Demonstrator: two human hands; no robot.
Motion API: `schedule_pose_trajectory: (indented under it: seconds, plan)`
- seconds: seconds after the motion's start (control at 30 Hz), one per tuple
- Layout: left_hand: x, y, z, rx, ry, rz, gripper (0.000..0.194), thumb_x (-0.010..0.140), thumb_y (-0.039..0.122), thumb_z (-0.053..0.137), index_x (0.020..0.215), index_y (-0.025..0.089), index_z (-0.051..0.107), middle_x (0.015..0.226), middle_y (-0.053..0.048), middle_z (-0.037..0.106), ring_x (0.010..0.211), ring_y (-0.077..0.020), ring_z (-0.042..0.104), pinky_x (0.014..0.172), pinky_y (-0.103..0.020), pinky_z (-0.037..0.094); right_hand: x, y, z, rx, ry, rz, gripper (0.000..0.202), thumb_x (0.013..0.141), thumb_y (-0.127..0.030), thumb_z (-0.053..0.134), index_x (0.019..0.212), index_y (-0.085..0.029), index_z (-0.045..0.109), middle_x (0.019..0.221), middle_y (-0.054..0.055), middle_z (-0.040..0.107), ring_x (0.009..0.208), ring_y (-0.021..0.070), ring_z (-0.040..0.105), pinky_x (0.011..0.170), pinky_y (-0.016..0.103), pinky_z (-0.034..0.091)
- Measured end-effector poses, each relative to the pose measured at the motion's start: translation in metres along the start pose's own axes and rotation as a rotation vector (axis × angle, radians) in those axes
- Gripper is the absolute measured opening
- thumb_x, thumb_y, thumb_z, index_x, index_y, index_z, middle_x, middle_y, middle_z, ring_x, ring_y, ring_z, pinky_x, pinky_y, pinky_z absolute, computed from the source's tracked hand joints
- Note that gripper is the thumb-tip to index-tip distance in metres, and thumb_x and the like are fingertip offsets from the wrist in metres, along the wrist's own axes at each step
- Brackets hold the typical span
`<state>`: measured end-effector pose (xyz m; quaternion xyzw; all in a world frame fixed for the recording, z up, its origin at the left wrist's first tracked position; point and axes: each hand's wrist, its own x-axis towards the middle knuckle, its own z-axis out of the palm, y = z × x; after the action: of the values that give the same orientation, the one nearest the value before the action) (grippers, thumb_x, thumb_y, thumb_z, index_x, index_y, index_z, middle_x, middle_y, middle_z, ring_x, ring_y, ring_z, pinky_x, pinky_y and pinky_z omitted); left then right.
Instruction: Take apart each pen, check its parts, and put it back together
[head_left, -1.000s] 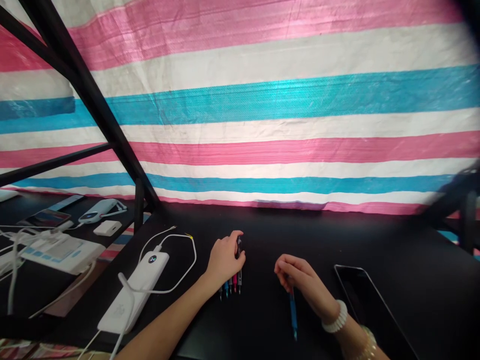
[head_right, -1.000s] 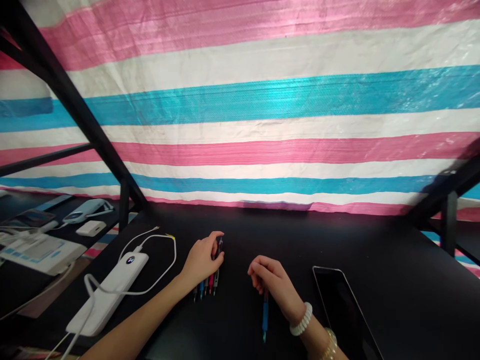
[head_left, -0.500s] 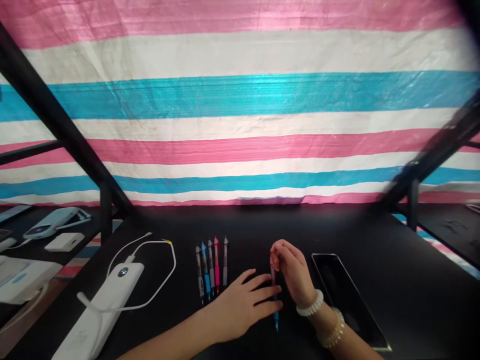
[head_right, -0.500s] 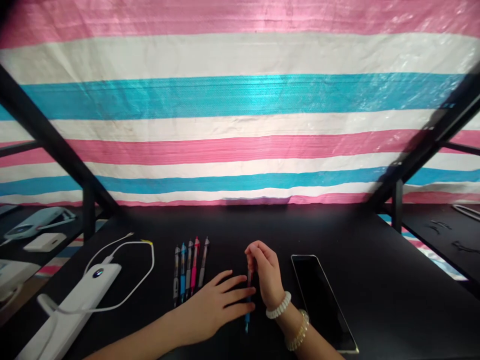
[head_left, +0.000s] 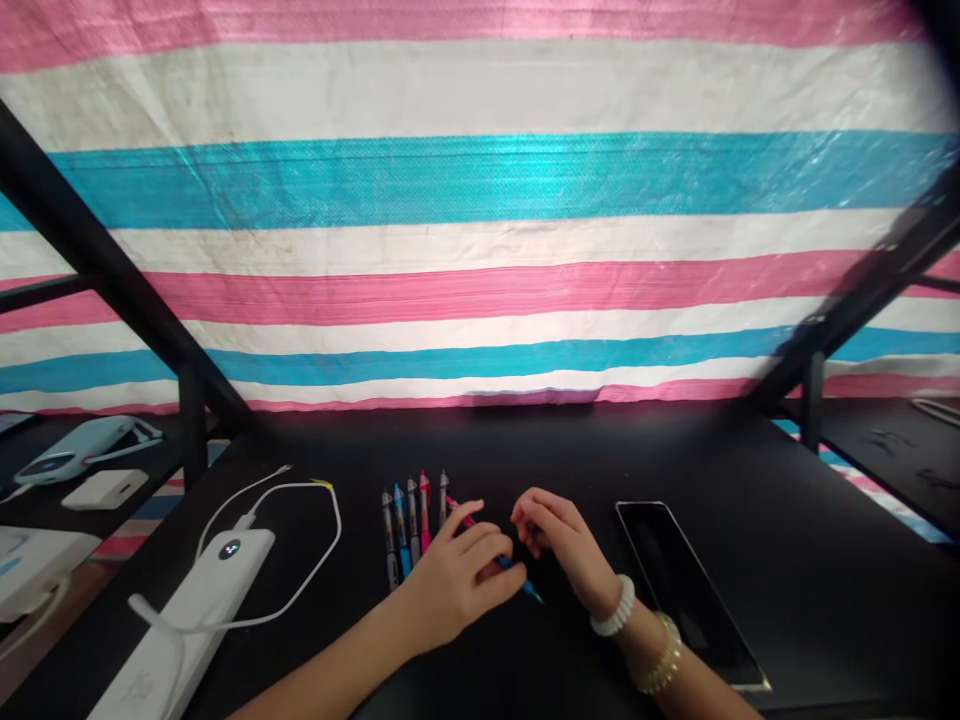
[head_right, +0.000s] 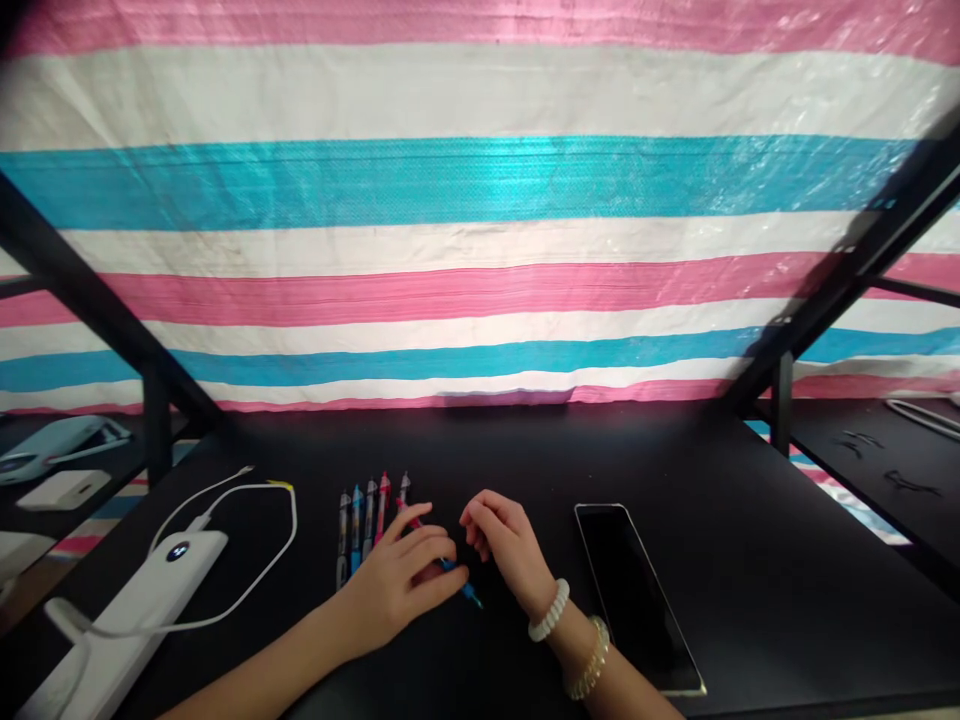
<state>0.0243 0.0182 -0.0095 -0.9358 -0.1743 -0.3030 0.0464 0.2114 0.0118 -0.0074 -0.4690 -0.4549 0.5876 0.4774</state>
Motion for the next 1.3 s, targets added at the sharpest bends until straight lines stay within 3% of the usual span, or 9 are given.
schedule_pose_trajectory:
  seconds: [0.1, 0.23, 0.47, 0.57, 0.77, 1.17, 1.3]
  plan:
    - [-0.002, -0.010, -0.009, 0.090, 0.084, -0.112, 0.033, 0.092, 0.005, 0.049, 0.114, 0.024, 0.064, 0.096, -0.003, 0.067, 0.089, -0.0154, 0.060, 0.101, -0.044, 0.034, -0.001, 0.001, 0.001, -0.118, -0.092, 0.039, 0.052, 0.086, -0.062, 0.049, 0.066, -0.016, 0.062, 0.055, 0.001, 0.054, 0.050, 0.0120, 0.049, 0.045, 0.022, 0.034]
    - [-0.004, -0.021, -0.014, 0.155, 0.127, -0.153, 0.038, 0.092, 0.001, 0.045, 0.117, 0.023, 0.064, 0.095, -0.005, 0.068, 0.085, -0.0160, 0.061, 0.089, -0.040, 0.037, 0.000, 0.003, 0.001, -0.209, -0.191, 0.014, 0.056, 0.088, -0.063, 0.047, 0.058, -0.017, 0.056, 0.048, 0.000, 0.052, 0.045, 0.0098, 0.043, 0.044, 0.022, 0.031]
    - [-0.003, -0.021, -0.014, 0.198, 0.103, -0.164, 0.032, 0.094, 0.007, 0.047, 0.117, 0.021, 0.062, 0.096, -0.005, 0.070, 0.082, -0.0173, 0.063, 0.085, -0.039, 0.037, 0.003, 0.006, -0.002, -0.208, -0.121, -0.012, 0.047, 0.087, -0.060, 0.053, 0.068, -0.017, 0.059, 0.051, -0.002, 0.052, 0.044, 0.0090, 0.041, 0.043, 0.022, 0.031]
    - [-0.002, -0.024, -0.014, 0.280, 0.056, -0.213, 0.016, 0.095, 0.019, 0.053, 0.104, 0.017, 0.065, 0.081, -0.003, 0.067, 0.071, -0.0170, 0.061, 0.076, -0.036, 0.039, 0.004, 0.006, -0.004, -0.211, -0.066, -0.036, 0.044, 0.085, -0.057, 0.057, 0.070, -0.016, 0.061, 0.053, -0.003, 0.053, 0.043, 0.0083, 0.038, 0.043, 0.022, 0.028]
    - [-0.004, -0.027, -0.012, 0.297, -0.032, -0.205, 0.023, 0.099, 0.029, 0.044, 0.096, 0.017, 0.064, 0.071, -0.001, 0.062, 0.058, -0.0141, 0.058, 0.055, -0.029, 0.036, 0.004, 0.005, -0.004, -0.194, -0.024, -0.061, 0.040, 0.084, -0.053, 0.061, 0.070, -0.016, 0.064, 0.053, -0.001, 0.058, 0.042, 0.0088, 0.042, 0.043, 0.022, 0.030]
    - [-0.006, -0.026, -0.014, 0.218, -0.185, -0.283, 0.025, 0.098, 0.032, 0.043, 0.094, 0.020, 0.064, 0.066, -0.001, 0.062, 0.047, -0.0152, 0.052, 0.047, -0.028, 0.031, 0.004, 0.007, -0.004, -0.218, 0.016, -0.071, 0.029, 0.076, -0.044, 0.071, 0.073, -0.016, 0.070, 0.057, 0.001, 0.065, 0.043, 0.0101, 0.046, 0.043, 0.023, 0.036]
    - [-0.006, -0.027, -0.014, 0.064, -0.144, -0.379, 0.019, 0.096, 0.031, 0.048, 0.103, 0.021, 0.063, 0.078, -0.002, 0.068, 0.061, -0.0177, 0.062, 0.057, -0.028, 0.041, 0.005, 0.006, -0.005, -0.207, 0.042, -0.092, 0.029, 0.077, -0.044, 0.072, 0.078, -0.015, 0.071, 0.059, 0.002, 0.066, 0.046, 0.0110, 0.049, 0.045, 0.024, 0.038]
